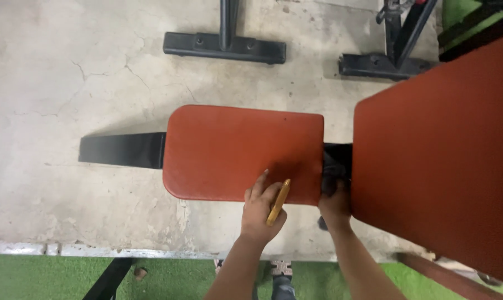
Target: Cleaning gym equipment by spraying it with solution and wiping it down with a cloth.
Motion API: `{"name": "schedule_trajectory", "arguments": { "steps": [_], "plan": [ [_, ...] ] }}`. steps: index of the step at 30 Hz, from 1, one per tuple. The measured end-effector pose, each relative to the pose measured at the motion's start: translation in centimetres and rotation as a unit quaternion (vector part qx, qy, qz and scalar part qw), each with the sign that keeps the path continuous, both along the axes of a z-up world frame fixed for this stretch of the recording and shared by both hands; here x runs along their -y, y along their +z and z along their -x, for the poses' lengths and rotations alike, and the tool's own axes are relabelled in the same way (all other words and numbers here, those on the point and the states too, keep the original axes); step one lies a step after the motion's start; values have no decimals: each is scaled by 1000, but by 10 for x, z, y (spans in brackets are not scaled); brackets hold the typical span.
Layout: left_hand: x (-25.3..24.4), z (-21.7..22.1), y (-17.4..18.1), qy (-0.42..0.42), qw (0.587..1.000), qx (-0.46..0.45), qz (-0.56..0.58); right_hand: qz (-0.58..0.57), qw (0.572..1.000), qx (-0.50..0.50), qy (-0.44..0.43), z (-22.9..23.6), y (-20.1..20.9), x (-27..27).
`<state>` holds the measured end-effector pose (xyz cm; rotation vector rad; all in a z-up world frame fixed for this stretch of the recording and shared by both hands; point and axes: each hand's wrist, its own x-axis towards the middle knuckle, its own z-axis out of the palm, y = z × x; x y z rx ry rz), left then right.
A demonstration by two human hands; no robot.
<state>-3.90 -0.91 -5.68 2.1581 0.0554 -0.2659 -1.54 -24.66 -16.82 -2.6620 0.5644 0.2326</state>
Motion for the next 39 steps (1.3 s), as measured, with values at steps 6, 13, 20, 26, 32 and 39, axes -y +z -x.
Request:
{"name": "schedule_trajectory", "arguments": {
  "steps": [6, 13, 20, 26, 32, 39],
  "plan": [
    [-34, 4, -23, 36, 995, 85, -34, -134, 954, 246, -109, -30, -17, -25],
    [-84, 10, -25, 102, 976, 184, -58, -61, 951, 245, 180, 43, -5, -92],
    [-136, 26, 1, 266, 945, 185, 44, -124, 834, 146, 517, 5, 51, -189],
    [-174, 32, 14, 350, 913, 208, 18, -76, 760, 152, 628, -67, 36, -214],
    [-219, 31, 13, 335, 912, 234, -29, -93, 834, 174, 515, -82, 78, -306],
    [-283, 33, 14, 254, 940, 228, -14, -44, 785, 84, 613, -67, 74, -340]
  ]
}}
